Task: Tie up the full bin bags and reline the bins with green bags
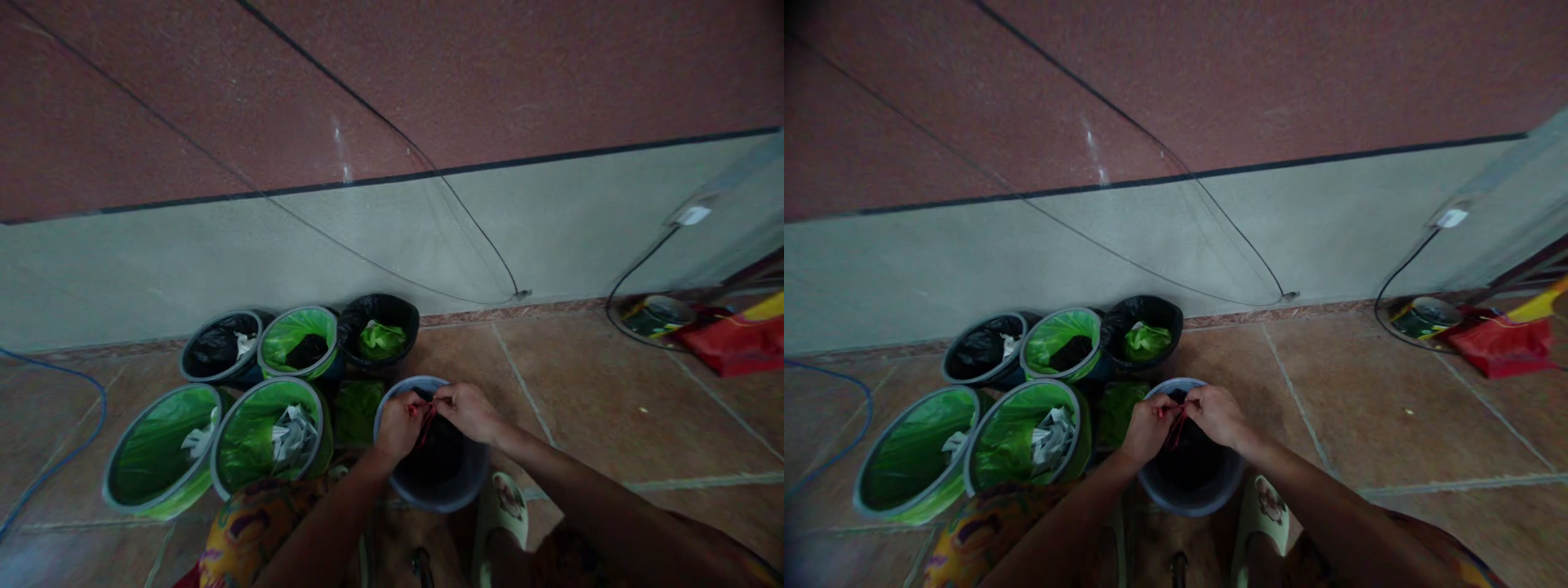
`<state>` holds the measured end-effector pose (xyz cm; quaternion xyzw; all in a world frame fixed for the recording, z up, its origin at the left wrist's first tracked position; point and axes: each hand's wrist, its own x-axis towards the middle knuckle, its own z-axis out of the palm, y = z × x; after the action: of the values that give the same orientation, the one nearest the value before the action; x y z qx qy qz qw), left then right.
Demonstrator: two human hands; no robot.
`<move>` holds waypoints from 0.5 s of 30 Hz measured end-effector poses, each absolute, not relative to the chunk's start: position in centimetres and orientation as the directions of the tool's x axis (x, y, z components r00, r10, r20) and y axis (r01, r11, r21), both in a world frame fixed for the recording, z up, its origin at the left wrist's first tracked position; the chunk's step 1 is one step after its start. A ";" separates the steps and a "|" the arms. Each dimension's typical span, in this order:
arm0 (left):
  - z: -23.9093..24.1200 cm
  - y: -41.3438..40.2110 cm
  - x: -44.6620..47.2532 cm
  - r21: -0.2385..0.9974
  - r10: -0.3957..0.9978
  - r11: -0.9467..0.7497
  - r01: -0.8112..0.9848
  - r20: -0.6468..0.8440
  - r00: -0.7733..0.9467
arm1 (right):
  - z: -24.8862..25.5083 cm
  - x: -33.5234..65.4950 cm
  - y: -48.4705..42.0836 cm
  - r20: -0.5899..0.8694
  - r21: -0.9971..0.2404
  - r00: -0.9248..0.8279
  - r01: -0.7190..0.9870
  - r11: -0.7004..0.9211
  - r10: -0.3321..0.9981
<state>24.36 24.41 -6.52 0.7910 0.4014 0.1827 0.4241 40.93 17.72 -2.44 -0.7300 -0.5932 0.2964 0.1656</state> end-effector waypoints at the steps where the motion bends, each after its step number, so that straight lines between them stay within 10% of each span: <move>1: -6.5 24.5 24.2 0.764 0.784 -0.357 0.537 -0.067 0.617 | -2.2 41.1 17.6 -0.225 -0.506 0.142 0.829 -0.240 0.964; 5: -6.7 24.8 23.5 0.571 0.781 -0.405 0.714 -0.191 0.595 | -2.4 41.8 17.4 -0.299 -0.274 0.185 0.923 -0.270 0.936; 15: -9.2 24.4 23.2 0.562 0.681 -0.334 0.756 -0.410 0.606 | -3.3 42.0 17.2 -0.430 -0.323 0.168 0.889 -0.325 0.887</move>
<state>23.19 24.36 -9.21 0.8152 0.4409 -0.0503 0.3722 42.02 17.16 -3.25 -0.7641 -0.5810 0.2803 -0.0016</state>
